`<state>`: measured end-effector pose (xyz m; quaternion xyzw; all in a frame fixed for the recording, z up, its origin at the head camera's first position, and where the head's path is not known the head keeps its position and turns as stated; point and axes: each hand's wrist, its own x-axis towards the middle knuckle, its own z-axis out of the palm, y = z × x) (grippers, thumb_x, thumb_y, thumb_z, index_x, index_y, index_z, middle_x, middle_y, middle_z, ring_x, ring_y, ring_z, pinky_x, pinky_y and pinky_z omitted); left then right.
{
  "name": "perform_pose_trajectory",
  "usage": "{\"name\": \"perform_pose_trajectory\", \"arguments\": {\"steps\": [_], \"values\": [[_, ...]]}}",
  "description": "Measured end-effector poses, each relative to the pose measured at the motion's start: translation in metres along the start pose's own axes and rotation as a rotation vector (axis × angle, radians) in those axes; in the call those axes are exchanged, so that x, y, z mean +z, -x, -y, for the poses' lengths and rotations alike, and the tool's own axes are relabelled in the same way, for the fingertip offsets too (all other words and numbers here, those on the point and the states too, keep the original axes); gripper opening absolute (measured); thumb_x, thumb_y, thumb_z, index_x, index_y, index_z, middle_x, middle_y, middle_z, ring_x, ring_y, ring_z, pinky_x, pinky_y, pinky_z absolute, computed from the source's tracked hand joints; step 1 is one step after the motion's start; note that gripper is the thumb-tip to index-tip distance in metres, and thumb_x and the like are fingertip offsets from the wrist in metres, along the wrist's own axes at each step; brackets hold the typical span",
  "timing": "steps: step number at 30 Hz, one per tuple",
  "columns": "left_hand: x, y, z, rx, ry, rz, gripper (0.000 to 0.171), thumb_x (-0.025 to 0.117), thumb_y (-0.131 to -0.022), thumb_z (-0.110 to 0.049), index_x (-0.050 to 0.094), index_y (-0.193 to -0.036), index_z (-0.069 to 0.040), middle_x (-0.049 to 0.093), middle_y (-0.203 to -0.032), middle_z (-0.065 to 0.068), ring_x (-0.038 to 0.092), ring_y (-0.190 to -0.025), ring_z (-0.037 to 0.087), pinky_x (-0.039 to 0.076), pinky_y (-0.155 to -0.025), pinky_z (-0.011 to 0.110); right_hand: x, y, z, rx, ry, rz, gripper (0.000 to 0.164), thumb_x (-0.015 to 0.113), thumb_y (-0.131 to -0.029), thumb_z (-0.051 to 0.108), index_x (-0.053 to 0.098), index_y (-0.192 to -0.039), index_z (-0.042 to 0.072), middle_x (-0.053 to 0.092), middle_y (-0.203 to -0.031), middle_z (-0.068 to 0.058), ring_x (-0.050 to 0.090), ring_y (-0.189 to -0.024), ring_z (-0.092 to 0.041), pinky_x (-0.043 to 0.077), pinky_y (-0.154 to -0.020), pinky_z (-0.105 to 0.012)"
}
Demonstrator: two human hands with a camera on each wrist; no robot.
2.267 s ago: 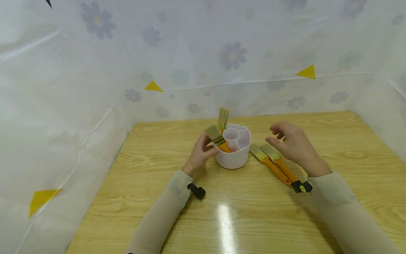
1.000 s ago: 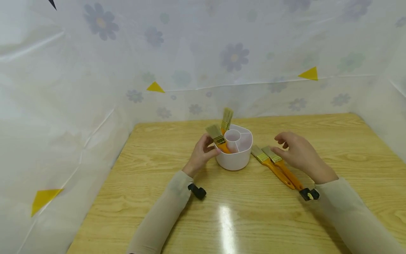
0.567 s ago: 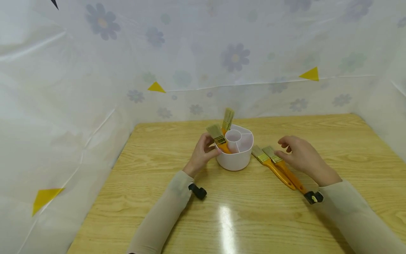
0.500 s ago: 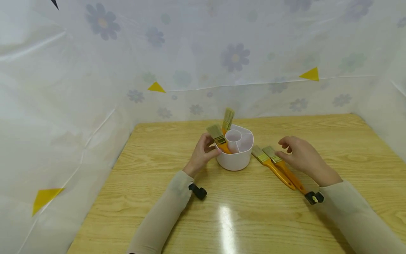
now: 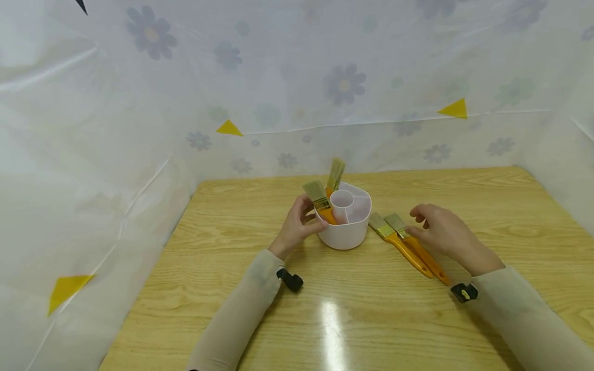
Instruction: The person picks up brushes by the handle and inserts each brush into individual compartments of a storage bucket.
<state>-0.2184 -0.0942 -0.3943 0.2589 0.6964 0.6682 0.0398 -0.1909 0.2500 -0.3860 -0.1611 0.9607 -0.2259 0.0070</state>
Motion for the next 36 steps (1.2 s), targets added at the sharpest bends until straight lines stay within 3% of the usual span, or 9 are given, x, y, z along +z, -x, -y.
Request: {"name": "perform_pose_trajectory", "arguments": {"steps": [25,36], "values": [[0.0001,-0.0001,-0.0015,-0.021,-0.035,0.015,0.066,0.068,-0.083,0.0,0.036,-0.141,-0.001,0.044,-0.137,0.017,0.043,-0.126,0.033,0.034,-0.106,0.049,0.0073,0.0009,-0.0069,-0.008,0.015,0.078,0.042,0.065,-0.09,0.025,0.056,-0.119,-0.004,0.063,-0.104,-0.02,0.062,-0.086,-0.03,0.051,-0.071,-0.048],[0.001,-0.0013,-0.0032,-0.029,-0.043,0.025,0.067,0.068,-0.082,-0.003,0.036,-0.141,-0.001,0.045,-0.135,0.016,0.043,-0.125,0.033,0.034,-0.106,0.049,0.008,0.0047,-0.0083,0.0,0.034,0.107,0.049,0.067,-0.089,0.028,0.052,-0.124,-0.003,0.062,-0.105,-0.019,0.061,-0.087,-0.03,0.049,-0.071,-0.049]]}}
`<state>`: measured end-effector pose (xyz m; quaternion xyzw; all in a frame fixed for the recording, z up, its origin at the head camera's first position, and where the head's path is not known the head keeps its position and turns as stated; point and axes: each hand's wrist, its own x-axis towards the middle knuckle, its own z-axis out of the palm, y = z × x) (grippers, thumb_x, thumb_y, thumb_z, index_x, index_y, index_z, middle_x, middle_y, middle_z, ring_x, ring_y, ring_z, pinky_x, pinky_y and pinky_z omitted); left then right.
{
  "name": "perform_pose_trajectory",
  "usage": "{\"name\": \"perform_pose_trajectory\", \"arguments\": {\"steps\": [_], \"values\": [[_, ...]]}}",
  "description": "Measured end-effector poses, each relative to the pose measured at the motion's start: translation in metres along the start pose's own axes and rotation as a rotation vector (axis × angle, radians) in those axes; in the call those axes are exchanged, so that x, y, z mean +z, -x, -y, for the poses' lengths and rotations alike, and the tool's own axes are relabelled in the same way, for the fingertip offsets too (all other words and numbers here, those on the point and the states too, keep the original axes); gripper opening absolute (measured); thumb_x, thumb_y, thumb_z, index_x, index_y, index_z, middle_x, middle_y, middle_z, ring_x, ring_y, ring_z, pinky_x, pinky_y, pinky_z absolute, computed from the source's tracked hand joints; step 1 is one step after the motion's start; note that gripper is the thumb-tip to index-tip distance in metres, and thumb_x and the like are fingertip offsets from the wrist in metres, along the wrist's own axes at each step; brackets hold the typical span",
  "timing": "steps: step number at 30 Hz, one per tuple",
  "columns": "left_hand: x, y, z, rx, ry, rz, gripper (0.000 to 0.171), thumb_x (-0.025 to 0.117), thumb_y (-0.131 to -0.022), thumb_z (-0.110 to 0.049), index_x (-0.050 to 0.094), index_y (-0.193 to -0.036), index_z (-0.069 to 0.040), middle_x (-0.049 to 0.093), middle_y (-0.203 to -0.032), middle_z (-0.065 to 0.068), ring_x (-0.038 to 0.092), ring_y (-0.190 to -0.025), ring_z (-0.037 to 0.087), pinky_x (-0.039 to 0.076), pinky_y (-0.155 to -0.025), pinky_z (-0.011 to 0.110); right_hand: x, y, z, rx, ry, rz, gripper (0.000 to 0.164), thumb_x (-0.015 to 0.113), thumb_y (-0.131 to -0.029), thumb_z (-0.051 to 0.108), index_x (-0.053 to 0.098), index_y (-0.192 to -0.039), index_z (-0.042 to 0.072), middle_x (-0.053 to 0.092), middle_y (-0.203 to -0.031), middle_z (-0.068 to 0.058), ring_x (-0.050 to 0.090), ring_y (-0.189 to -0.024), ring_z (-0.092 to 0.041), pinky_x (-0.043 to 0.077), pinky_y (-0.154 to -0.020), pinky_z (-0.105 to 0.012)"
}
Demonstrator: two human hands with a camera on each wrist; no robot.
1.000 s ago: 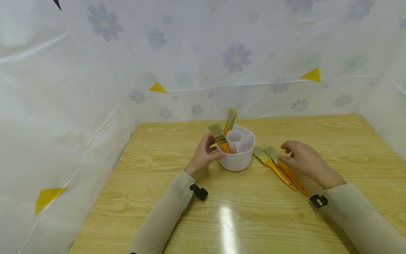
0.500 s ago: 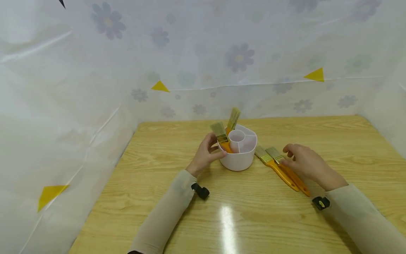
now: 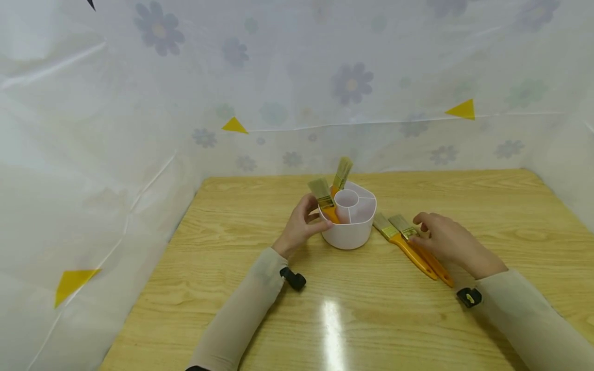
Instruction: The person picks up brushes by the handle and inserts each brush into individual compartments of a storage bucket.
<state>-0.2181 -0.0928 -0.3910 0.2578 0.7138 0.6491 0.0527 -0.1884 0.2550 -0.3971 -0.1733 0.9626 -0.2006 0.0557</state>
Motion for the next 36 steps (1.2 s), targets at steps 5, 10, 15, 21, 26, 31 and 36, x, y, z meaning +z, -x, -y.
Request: {"name": "perform_pose_trajectory", "arguments": {"steps": [5,10,15,21,26,31,36], "values": [[0.0009,0.0003,-0.0004,-0.003,0.009,0.007,0.066,0.068,-0.083,-0.003,0.036,-0.14,-0.001,0.045,-0.135,0.016,0.042,-0.126,0.034,0.034,-0.106,0.05,0.0024,0.0013,-0.002,-0.007,-0.003,0.015,0.05,0.069,-0.088,0.026,0.051,-0.124,-0.004,0.061,-0.105,-0.019,0.061,-0.085,-0.027,0.05,-0.07,-0.046],[0.0007,0.0002,-0.001,0.005,0.008,0.0,0.066,0.068,-0.083,-0.001,0.035,-0.14,0.0,0.044,-0.135,0.017,0.041,-0.126,0.035,0.033,-0.106,0.051,0.0044,0.0009,-0.0028,-0.034,0.005,0.01,0.045,0.071,-0.087,0.024,0.054,-0.12,-0.002,0.061,-0.102,-0.017,0.06,-0.084,-0.026,0.05,-0.069,-0.044],[0.0001,0.0,-0.0003,0.004,0.01,-0.006,0.067,0.068,-0.083,-0.002,0.035,-0.141,0.0,0.044,-0.136,0.017,0.042,-0.126,0.034,0.033,-0.106,0.05,0.0046,0.0,-0.0012,-0.05,0.015,0.009,0.039,0.07,-0.087,0.02,0.056,-0.116,-0.002,0.061,-0.098,-0.012,0.059,-0.082,-0.023,0.05,-0.069,-0.043],[0.0008,-0.0002,0.0,-0.001,0.011,-0.001,0.067,0.068,-0.083,-0.002,0.035,-0.141,0.0,0.044,-0.136,0.017,0.042,-0.127,0.034,0.033,-0.106,0.05,0.0058,-0.0007,-0.0009,-0.053,0.042,0.009,0.036,0.07,-0.086,0.019,0.058,-0.113,-0.002,0.062,-0.094,-0.009,0.059,-0.081,-0.022,0.05,-0.07,-0.043],[0.0011,-0.0001,0.0002,-0.007,0.011,-0.005,0.067,0.068,-0.082,-0.002,0.035,-0.141,-0.001,0.044,-0.136,0.016,0.041,-0.127,0.033,0.034,-0.106,0.049,0.0077,-0.0016,-0.0024,-0.051,0.052,0.018,0.035,0.07,-0.086,0.019,0.059,-0.113,-0.001,0.063,-0.094,-0.009,0.06,-0.082,-0.023,0.05,-0.071,-0.044],[0.0009,-0.0002,-0.0004,-0.011,0.008,-0.005,0.067,0.068,-0.082,-0.002,0.035,-0.141,-0.001,0.044,-0.136,0.016,0.041,-0.128,0.032,0.034,-0.106,0.048,0.0079,-0.0021,-0.0022,-0.052,0.051,0.026,0.035,0.07,-0.086,0.019,0.059,-0.113,-0.001,0.063,-0.095,-0.009,0.06,-0.083,-0.023,0.05,-0.071,-0.044],[0.0016,-0.0001,-0.0019,-0.008,0.007,-0.005,0.067,0.068,-0.083,-0.002,0.035,-0.141,0.0,0.044,-0.136,0.017,0.041,-0.127,0.033,0.034,-0.106,0.048,0.0071,-0.0026,-0.0015,-0.056,0.055,0.025,0.035,0.07,-0.086,0.017,0.059,-0.113,-0.002,0.063,-0.094,-0.009,0.06,-0.083,-0.024,0.05,-0.07,-0.044]]}}
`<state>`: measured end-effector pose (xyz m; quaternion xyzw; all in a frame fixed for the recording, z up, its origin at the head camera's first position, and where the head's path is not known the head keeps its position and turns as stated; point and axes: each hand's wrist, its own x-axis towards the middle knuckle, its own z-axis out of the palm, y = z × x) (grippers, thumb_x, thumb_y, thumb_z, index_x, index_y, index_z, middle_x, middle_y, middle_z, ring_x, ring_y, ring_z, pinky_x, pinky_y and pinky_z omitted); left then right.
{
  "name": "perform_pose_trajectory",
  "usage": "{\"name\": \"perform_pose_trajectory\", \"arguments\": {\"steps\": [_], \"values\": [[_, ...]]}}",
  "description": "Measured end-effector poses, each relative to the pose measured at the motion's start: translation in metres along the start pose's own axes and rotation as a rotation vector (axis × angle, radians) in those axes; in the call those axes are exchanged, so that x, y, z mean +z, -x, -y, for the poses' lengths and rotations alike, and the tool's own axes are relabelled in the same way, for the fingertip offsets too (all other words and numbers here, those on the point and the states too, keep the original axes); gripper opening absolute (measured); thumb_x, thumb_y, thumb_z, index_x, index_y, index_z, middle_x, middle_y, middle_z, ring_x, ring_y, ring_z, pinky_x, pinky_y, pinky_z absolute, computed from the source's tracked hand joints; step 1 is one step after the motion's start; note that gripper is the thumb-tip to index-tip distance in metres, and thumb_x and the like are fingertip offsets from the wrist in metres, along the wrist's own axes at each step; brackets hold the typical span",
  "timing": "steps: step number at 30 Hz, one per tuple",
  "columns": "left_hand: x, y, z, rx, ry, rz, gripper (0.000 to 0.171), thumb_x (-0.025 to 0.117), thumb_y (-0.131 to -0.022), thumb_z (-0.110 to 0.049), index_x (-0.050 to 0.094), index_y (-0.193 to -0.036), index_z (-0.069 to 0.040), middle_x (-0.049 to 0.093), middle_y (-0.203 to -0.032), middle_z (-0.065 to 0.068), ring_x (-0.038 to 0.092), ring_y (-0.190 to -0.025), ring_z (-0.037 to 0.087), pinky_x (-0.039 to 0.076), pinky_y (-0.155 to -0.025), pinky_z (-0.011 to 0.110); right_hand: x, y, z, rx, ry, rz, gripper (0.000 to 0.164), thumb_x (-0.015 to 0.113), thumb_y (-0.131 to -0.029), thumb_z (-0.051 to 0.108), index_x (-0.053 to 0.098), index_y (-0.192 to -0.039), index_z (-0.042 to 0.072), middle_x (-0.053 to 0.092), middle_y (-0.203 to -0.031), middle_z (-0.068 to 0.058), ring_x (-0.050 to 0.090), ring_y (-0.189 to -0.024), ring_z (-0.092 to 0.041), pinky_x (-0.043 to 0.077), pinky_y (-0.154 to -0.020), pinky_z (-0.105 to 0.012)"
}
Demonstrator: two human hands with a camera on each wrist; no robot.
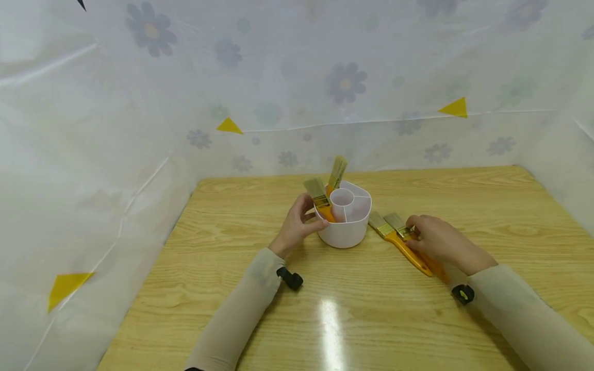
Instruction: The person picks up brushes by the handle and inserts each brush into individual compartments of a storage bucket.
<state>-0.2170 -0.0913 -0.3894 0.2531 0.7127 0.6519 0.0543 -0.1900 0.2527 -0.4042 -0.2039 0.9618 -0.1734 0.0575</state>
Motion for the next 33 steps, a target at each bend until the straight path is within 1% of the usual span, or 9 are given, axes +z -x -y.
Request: {"name": "perform_pose_trajectory", "arguments": {"steps": [5,9,14,16,18,20,23,28,33], "values": [[0.0,0.0,0.0,0.0,-0.001,0.003,0.066,0.067,-0.083,-0.002,0.035,-0.141,0.0,0.044,-0.136,0.017,0.041,-0.127,0.033,0.034,-0.106,0.048,-0.001,0.0,0.0,-0.014,0.006,-0.008,0.034,0.071,-0.084,0.015,0.059,-0.111,-0.002,0.063,-0.092,-0.008,0.06,-0.081,-0.023,0.05,-0.07,-0.044],[-0.001,-0.001,0.003,-0.008,0.014,0.016,0.069,0.067,-0.083,-0.002,0.03,-0.142,0.001,0.04,-0.139,0.018,0.04,-0.129,0.034,0.033,-0.107,0.048,-0.001,-0.001,-0.001,-0.019,0.005,-0.005,0.034,0.071,-0.084,0.014,0.06,-0.112,-0.003,0.063,-0.092,-0.007,0.06,-0.081,-0.023,0.05,-0.07,-0.044],[-0.004,-0.005,0.023,-0.014,0.039,-0.002,0.07,0.069,-0.084,-0.004,0.029,-0.142,-0.006,0.04,-0.141,0.014,0.041,-0.129,0.028,0.034,-0.107,0.044,-0.002,0.0,-0.002,-0.004,0.016,0.014,0.036,0.072,-0.084,0.014,0.059,-0.114,-0.002,0.063,-0.094,-0.007,0.06,-0.083,-0.023,0.05,-0.071,-0.044],[-0.004,-0.006,0.031,-0.005,0.039,-0.014,0.069,0.071,-0.084,-0.008,0.031,-0.141,-0.011,0.042,-0.14,0.01,0.043,-0.127,0.024,0.035,-0.107,0.042,-0.003,0.001,-0.002,0.006,0.021,0.021,0.039,0.072,-0.085,0.016,0.058,-0.116,-0.002,0.063,-0.095,-0.007,0.06,-0.082,-0.022,0.05,-0.07,-0.043],[-0.004,-0.007,0.034,0.004,0.034,-0.021,0.069,0.072,-0.084,-0.015,0.032,-0.14,-0.013,0.043,-0.139,0.008,0.044,-0.127,0.022,0.035,-0.107,0.041,-0.004,0.001,-0.001,0.016,0.024,0.026,0.044,0.072,-0.086,0.021,0.056,-0.12,-0.002,0.063,-0.097,-0.008,0.061,-0.083,-0.022,0.05,-0.07,-0.044],[-0.004,-0.007,0.035,0.007,0.034,-0.025,0.071,0.074,-0.083,-0.022,0.032,-0.139,-0.014,0.044,-0.138,0.006,0.044,-0.126,0.021,0.035,-0.107,0.04,-0.005,0.001,-0.001,0.029,0.027,0.031,0.05,0.072,-0.086,0.026,0.054,-0.123,-0.003,0.063,-0.099,-0.01,0.061,-0.085,-0.024,0.05,-0.071,-0.045],[-0.003,-0.006,0.034,-0.005,0.036,-0.03,0.072,0.075,-0.081,-0.023,0.032,-0.139,-0.014,0.044,-0.138,0.007,0.044,-0.127,0.021,0.035,-0.107,0.04,-0.005,0.0,0.0,0.045,0.026,0.037,0.057,0.071,-0.087,0.032,0.052,-0.126,-0.004,0.063,-0.103,-0.014,0.062,-0.089,-0.028,0.05,-0.073,-0.047],[-0.002,-0.006,0.031,-0.023,0.036,-0.025,0.073,0.074,-0.082,-0.01,0.031,-0.141,-0.011,0.042,-0.14,0.009,0.041,-0.13,0.023,0.033,-0.108,0.042,-0.005,-0.003,0.0,0.058,0.032,0.041,0.056,0.071,-0.086,0.036,0.054,-0.122,-0.004,0.063,-0.102,-0.014,0.061,-0.089,-0.029,0.05,-0.072,-0.048],[-0.002,-0.006,0.023,-0.024,0.03,-0.011,0.073,0.071,-0.082,-0.003,0.03,-0.142,-0.005,0.038,-0.142,0.013,0.038,-0.132,0.027,0.032,-0.108,0.046,-0.005,-0.004,0.0,0.064,0.038,0.04,0.055,0.071,-0.086,0.036,0.056,-0.121,-0.003,0.062,-0.1,-0.014,0.061,-0.088,-0.029,0.05,-0.072,-0.048]]}}
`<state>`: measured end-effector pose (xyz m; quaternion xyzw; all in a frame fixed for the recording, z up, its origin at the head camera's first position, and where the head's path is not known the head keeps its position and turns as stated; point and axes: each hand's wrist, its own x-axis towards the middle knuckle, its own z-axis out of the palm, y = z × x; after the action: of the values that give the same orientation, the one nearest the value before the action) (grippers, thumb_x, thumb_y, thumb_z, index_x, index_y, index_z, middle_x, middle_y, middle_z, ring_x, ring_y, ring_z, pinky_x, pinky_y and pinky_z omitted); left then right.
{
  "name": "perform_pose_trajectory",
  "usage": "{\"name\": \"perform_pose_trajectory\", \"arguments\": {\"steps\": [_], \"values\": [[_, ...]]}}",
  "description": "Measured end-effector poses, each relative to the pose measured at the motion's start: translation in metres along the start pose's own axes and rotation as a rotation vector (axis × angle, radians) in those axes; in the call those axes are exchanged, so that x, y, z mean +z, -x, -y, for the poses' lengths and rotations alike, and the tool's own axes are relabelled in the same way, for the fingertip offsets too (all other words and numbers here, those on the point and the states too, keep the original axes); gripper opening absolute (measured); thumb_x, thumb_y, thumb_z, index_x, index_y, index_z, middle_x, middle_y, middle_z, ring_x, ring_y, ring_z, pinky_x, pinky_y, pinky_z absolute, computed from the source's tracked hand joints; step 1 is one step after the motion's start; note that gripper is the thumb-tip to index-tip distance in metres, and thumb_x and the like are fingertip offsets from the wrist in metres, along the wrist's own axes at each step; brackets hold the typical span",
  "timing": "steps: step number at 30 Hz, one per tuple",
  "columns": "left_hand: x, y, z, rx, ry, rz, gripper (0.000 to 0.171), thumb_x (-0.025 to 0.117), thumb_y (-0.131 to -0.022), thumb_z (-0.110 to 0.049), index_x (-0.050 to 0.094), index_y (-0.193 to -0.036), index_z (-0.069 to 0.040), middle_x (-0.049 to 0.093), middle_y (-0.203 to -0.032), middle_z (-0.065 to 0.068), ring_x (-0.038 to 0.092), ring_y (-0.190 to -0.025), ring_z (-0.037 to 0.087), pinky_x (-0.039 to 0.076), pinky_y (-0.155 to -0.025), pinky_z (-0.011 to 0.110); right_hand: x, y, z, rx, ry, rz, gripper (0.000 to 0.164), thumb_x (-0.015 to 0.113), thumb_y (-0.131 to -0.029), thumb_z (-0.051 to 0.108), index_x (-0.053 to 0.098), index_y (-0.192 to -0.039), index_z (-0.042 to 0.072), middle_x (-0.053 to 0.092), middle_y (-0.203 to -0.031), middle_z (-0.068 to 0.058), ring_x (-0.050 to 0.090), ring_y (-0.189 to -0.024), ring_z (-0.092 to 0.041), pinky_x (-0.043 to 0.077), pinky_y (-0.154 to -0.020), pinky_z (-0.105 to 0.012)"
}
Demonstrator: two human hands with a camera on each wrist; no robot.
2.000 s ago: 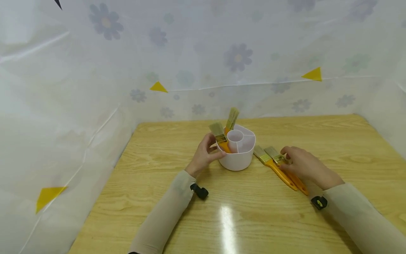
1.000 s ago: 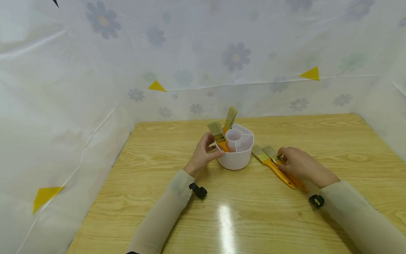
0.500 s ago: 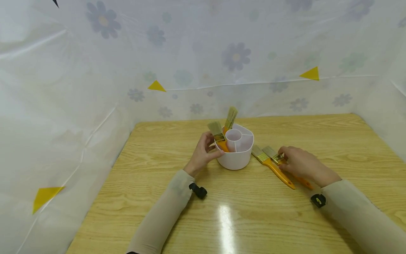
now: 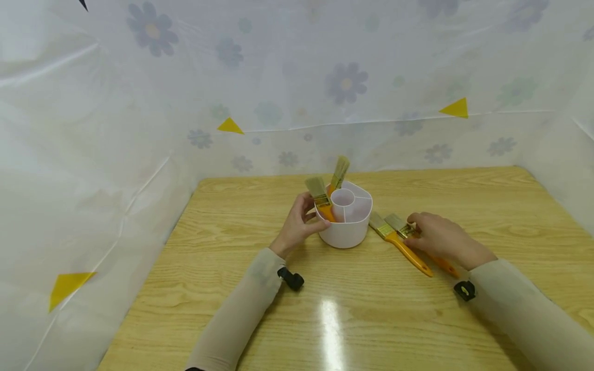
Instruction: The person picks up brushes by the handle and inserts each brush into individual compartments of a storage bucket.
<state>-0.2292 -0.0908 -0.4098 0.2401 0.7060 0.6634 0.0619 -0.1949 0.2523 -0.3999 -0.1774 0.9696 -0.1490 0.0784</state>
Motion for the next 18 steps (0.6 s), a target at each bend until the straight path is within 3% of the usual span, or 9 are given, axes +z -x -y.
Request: {"name": "perform_pose_trajectory", "arguments": {"steps": [6,18], "values": [[0.003,0.004,-0.022,0.006,-0.035,0.008,0.071,0.069,-0.082,-0.001,0.033,-0.142,0.0,0.04,-0.141,0.015,0.038,-0.131,0.032,0.033,-0.107,0.049,0.001,-0.002,0.0,-0.005,0.01,-0.002,0.051,0.071,-0.086,0.033,0.057,-0.118,-0.004,0.062,-0.102,-0.016,0.061,-0.09,-0.032,0.05,-0.073,-0.05],[0.003,0.006,-0.025,0.021,-0.061,-0.003,0.071,0.069,-0.082,-0.003,0.034,-0.143,0.0,0.041,-0.141,0.015,0.039,-0.128,0.033,0.034,-0.105,0.051,0.002,-0.003,0.0,-0.013,0.012,-0.006,0.048,0.071,-0.086,0.032,0.058,-0.117,-0.003,0.062,-0.102,-0.015,0.061,-0.089,-0.031,0.049,-0.074,-0.049]]}}
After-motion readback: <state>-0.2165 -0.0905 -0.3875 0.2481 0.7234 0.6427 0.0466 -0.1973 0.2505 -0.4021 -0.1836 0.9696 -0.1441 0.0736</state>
